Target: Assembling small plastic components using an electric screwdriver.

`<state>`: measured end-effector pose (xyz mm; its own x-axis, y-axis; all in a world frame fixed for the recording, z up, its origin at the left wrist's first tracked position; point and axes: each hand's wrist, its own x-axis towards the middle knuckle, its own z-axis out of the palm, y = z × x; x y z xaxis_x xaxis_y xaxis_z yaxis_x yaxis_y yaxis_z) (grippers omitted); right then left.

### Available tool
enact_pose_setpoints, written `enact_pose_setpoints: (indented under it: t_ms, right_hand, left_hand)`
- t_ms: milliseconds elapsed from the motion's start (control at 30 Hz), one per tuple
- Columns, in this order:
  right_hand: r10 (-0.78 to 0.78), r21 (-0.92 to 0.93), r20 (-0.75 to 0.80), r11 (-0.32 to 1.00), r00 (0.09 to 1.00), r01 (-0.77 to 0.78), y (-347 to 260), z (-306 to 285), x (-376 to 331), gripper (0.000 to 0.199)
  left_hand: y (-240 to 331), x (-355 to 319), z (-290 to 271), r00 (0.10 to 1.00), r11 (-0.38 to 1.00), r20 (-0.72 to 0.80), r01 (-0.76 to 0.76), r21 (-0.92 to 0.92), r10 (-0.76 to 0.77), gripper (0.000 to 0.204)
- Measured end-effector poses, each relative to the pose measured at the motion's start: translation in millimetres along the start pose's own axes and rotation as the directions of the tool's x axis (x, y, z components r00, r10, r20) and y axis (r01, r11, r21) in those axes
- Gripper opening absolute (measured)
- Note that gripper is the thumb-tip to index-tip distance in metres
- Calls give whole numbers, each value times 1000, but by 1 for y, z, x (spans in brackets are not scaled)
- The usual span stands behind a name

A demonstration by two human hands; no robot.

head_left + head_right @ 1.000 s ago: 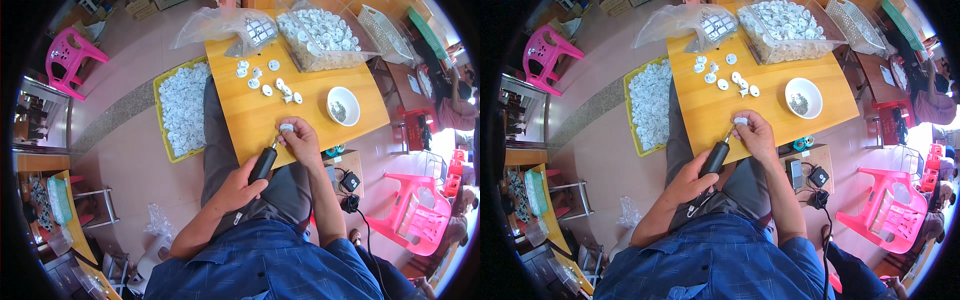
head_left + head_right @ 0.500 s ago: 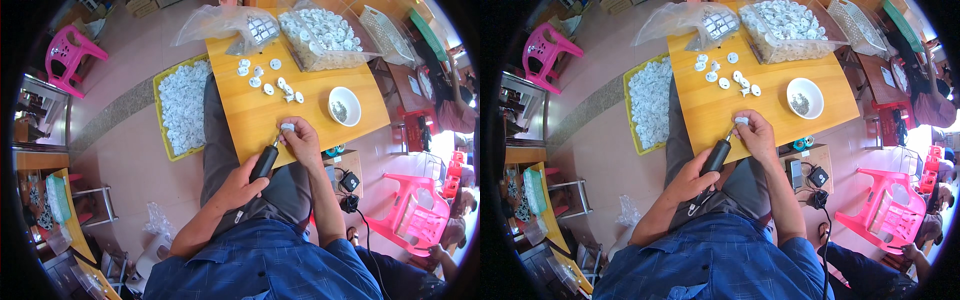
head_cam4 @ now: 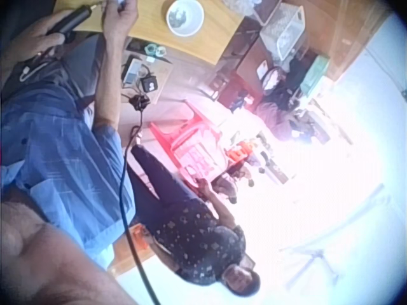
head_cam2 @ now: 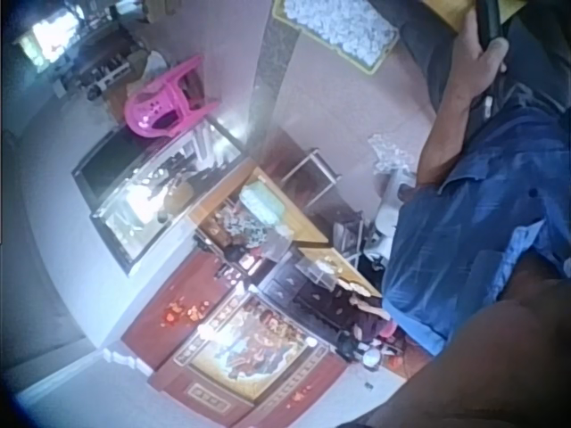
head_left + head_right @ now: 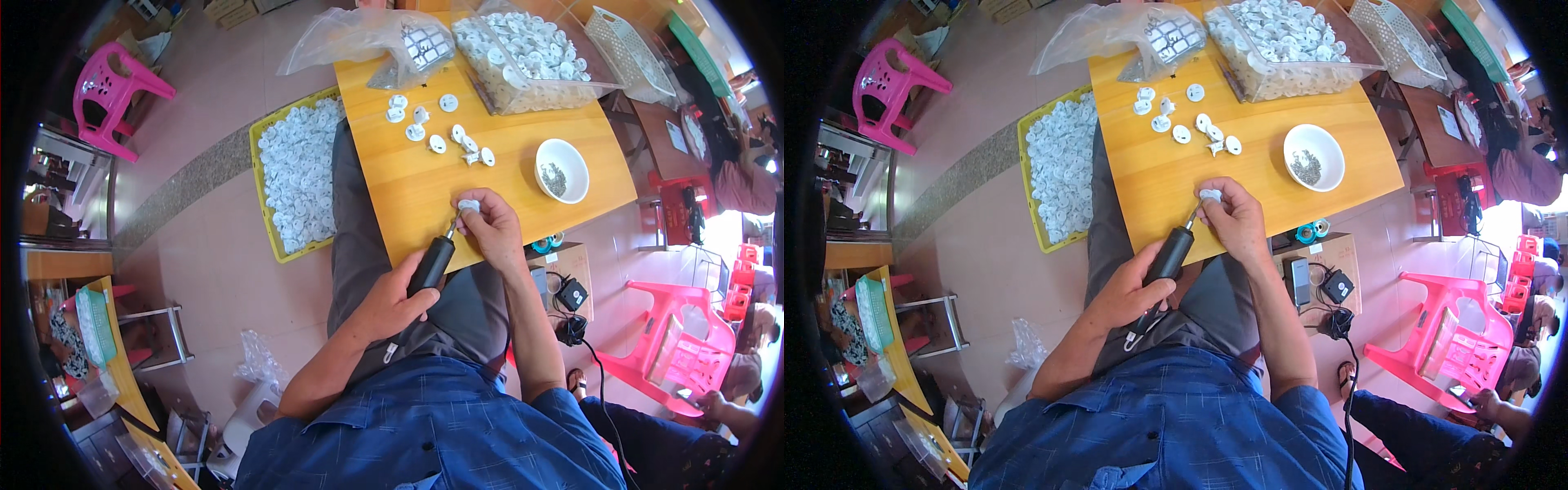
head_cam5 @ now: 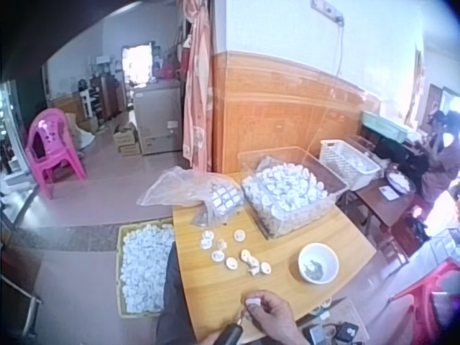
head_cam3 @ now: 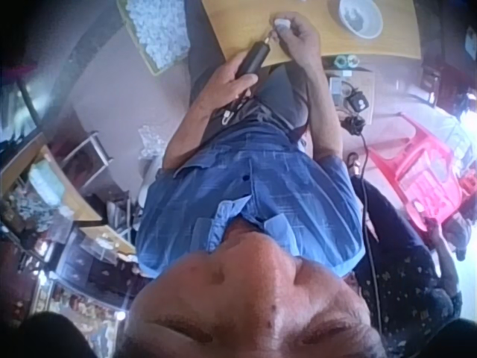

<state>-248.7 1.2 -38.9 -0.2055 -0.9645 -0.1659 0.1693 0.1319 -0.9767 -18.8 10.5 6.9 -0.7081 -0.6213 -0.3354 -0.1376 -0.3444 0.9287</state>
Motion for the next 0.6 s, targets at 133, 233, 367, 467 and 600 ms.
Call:
enact_pose_setpoints:
  t_ms: [133, 233, 367, 467, 600]
  right_hand:
    - [-1, -3, -10, 1000, 1000, 1, -1, 1, 0, 13]
    - [2, 12, -14, 1000, 1000, -2, 0, 0, 0, 13]
    - [3, 6, -15, 1000, 1000, -2, 1, 0, 0, 12]
    - [5, 8, -17, 1000, 1000, -5, 0, 1, 0, 12]
    - [-6, 18, -13, 1000, 1000, 6, 0, 1, -1, 12]
  left_hand:
    - [1, 0, 0, 1000, 1000, -1, -8, -10, 8, 59]
    - [-1, 1, 0, 1000, 1000, 0, -4, -26, 4, 59]
    - [-2, 0, -1, 1000, 999, 6, 14, -29, -14, 59]
    - [-1, -1, -1, 1000, 1000, 6, 12, -25, -12, 59]
    - [1, 0, -1, 1000, 1000, 4, 11, -15, -10, 59]
